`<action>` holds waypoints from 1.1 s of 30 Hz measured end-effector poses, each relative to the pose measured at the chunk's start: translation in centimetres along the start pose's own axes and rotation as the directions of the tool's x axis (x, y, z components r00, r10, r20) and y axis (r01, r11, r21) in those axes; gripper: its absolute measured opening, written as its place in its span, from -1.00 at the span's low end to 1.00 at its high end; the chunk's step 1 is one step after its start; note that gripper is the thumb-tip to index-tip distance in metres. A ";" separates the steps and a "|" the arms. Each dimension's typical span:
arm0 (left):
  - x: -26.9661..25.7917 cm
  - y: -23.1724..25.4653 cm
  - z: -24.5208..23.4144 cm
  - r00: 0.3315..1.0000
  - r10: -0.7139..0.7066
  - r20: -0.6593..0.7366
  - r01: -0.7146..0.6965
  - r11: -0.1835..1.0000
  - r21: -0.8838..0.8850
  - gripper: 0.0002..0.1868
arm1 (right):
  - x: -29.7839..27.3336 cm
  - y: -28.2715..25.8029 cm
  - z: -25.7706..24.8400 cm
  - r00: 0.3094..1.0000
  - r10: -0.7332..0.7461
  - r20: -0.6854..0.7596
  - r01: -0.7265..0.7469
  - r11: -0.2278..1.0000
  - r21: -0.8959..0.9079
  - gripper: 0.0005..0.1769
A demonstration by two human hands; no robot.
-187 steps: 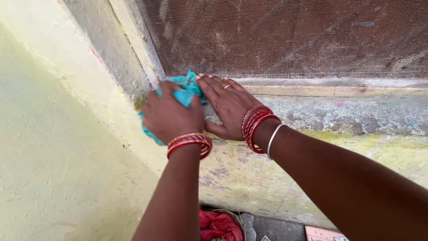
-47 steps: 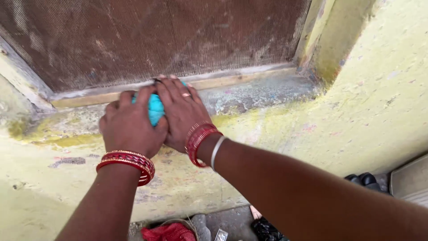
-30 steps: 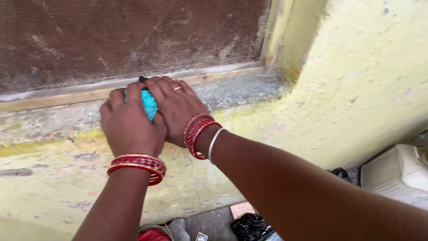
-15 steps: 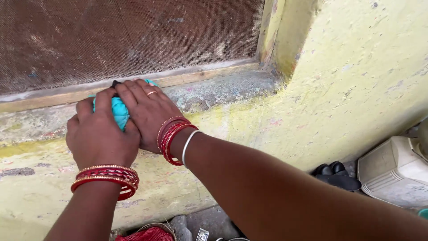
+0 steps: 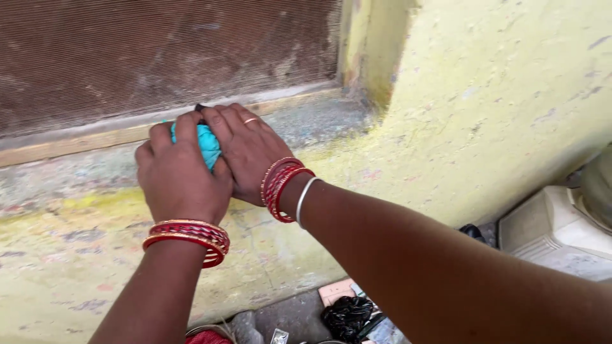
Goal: The person scrubs a window sill with a small abrasive pad, then uses a teal cloth to wipe the sill and adjacent wall. The person repeatedly rubs the same area of the sill and wall throughout the clip.
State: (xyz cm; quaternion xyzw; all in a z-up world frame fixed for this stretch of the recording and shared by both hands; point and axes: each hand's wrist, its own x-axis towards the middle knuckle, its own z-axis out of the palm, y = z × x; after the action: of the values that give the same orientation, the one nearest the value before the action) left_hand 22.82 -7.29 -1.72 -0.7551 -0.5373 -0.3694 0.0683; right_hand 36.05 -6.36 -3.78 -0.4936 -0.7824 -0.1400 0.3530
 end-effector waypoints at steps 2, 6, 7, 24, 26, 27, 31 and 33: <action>0.0 1.3 0.8 0.999 0.038 0.003 -0.037 0.999 -0.009 -0.26 | -1.0 1.2 -0.8 1.000 -0.003 -0.013 0.002 0.999 -0.042 -0.13; 0.1 1.9 1.0 0.994 0.101 0.032 -0.101 0.995 -0.020 -0.26 | -1.6 1.8 -1.8 1.000 -0.010 0.012 0.011 0.993 -0.116 -0.12; 0.2 2.0 0.5 0.994 0.102 0.033 -0.101 0.995 -0.017 -0.26 | -1.5 1.4 -1.7 1.000 -0.009 0.010 0.011 0.994 -0.113 -0.12; -1.1 -5.0 -1.2 0.999 0.030 -0.016 -0.027 0.988 0.151 -0.28 | 2.0 -3.7 2.4 0.997 -0.049 0.057 0.049 0.999 -0.013 -0.13; -0.8 -3.3 -1.2 1.000 -0.006 -0.010 0.008 0.994 0.111 -0.27 | 1.5 -2.4 1.5 0.995 -0.070 0.067 0.071 0.997 -0.015 -0.13; -0.7 -2.3 -1.0 0.999 -0.038 -0.001 0.038 0.997 0.066 -0.25 | 1.1 -1.6 1.0 0.993 -0.086 0.078 0.088 0.996 -0.023 -0.13; 0.2 1.2 0.1 0.998 -0.024 0.065 0.023 1.000 0.020 -0.27 | -0.6 1.0 -1.4 0.996 -0.089 0.016 0.089 0.996 -0.025 -0.14; 0.7 3.0 0.8 0.995 0.004 0.101 -0.001 1.000 -0.028 -0.31 | -1.3 2.1 -3.0 1.000 -0.011 0.024 0.012 1.000 -0.015 -0.11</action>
State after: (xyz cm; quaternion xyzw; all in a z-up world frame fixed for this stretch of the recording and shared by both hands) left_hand 25.86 -7.57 -0.98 -0.7744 -0.5338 -0.3383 0.0311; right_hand 39.43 -7.91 -2.81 -0.4933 -0.7884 -0.1419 0.3390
